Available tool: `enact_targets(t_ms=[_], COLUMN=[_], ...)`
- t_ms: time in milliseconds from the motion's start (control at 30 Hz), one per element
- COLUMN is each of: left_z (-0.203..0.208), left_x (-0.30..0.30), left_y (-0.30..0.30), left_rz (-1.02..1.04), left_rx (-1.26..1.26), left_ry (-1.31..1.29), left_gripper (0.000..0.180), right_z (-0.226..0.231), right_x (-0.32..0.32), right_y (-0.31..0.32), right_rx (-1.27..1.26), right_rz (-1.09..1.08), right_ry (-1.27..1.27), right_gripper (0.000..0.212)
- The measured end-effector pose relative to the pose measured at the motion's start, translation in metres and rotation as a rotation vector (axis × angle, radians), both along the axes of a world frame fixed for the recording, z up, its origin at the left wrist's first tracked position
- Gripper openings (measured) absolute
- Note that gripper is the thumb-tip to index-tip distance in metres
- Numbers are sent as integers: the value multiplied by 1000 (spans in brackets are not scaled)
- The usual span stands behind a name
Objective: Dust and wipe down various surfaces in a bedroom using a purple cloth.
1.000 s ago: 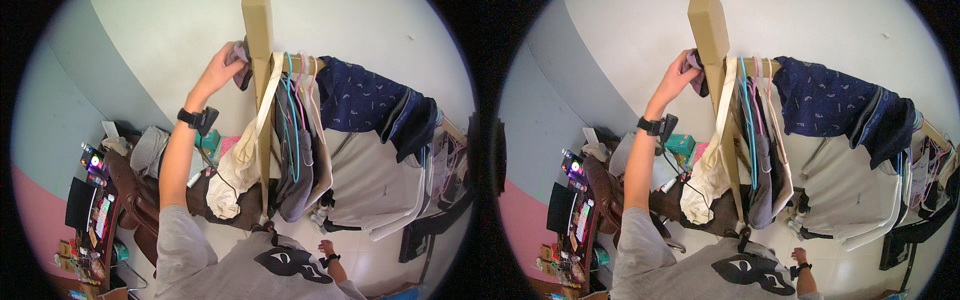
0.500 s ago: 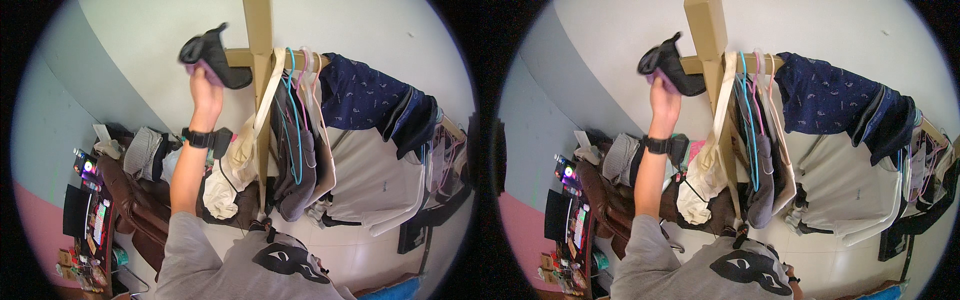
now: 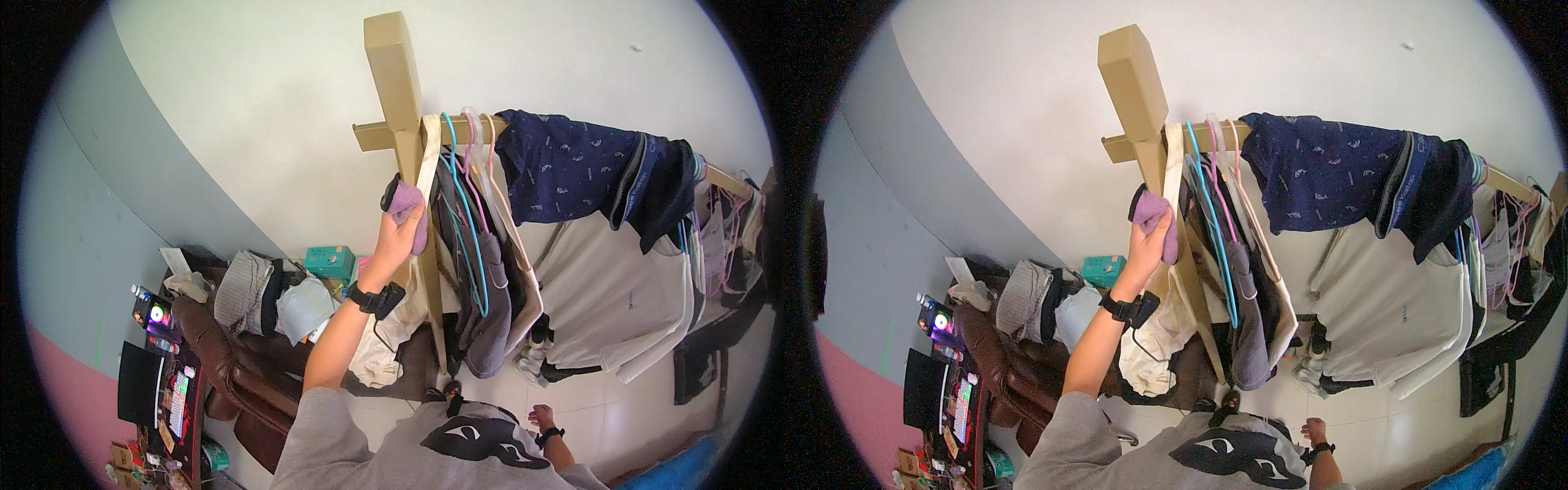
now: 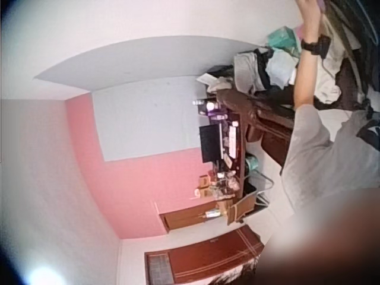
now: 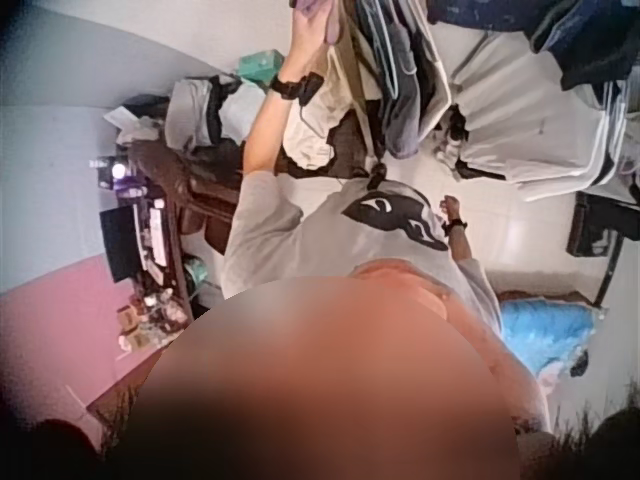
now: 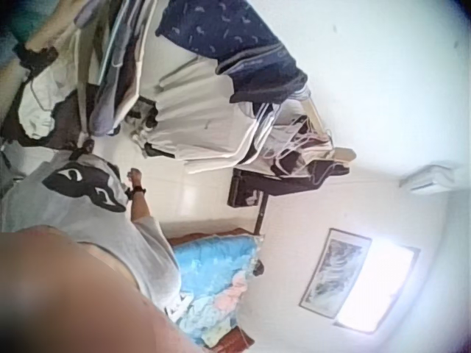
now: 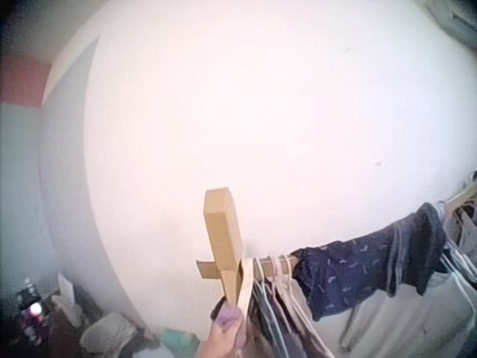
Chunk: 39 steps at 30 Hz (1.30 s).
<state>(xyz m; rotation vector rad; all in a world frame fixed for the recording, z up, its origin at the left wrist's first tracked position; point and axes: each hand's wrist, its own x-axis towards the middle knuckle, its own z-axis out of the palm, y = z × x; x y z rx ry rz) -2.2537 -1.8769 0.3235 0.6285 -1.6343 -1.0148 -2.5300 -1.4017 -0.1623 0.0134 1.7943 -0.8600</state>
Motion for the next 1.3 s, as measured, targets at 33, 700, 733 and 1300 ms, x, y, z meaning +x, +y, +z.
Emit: enact_targets(t_ms=[33, 700, 733, 1300], left_z=[-1, 209, 204, 38], left_x=[-1, -51, -58, -37], left_y=[3, -9, -1, 56], left_rz=[48, 381, 426, 666], left_rx=[-33, -1007, -1023, -912], left_ry=[43, -92, -146, -782], left_gripper=[23, 54, 58, 62], right_z=[-3, -75, -64, -123], right_x=[1, -11, -9, -40], right_y=[3, 42, 39, 70], right_rx=[-4, -137, -131, -233], right_rz=[-3, 36, -32, 503], right_ry=[-3, -83, -58, 300], right_gripper=[29, 13, 13, 17])
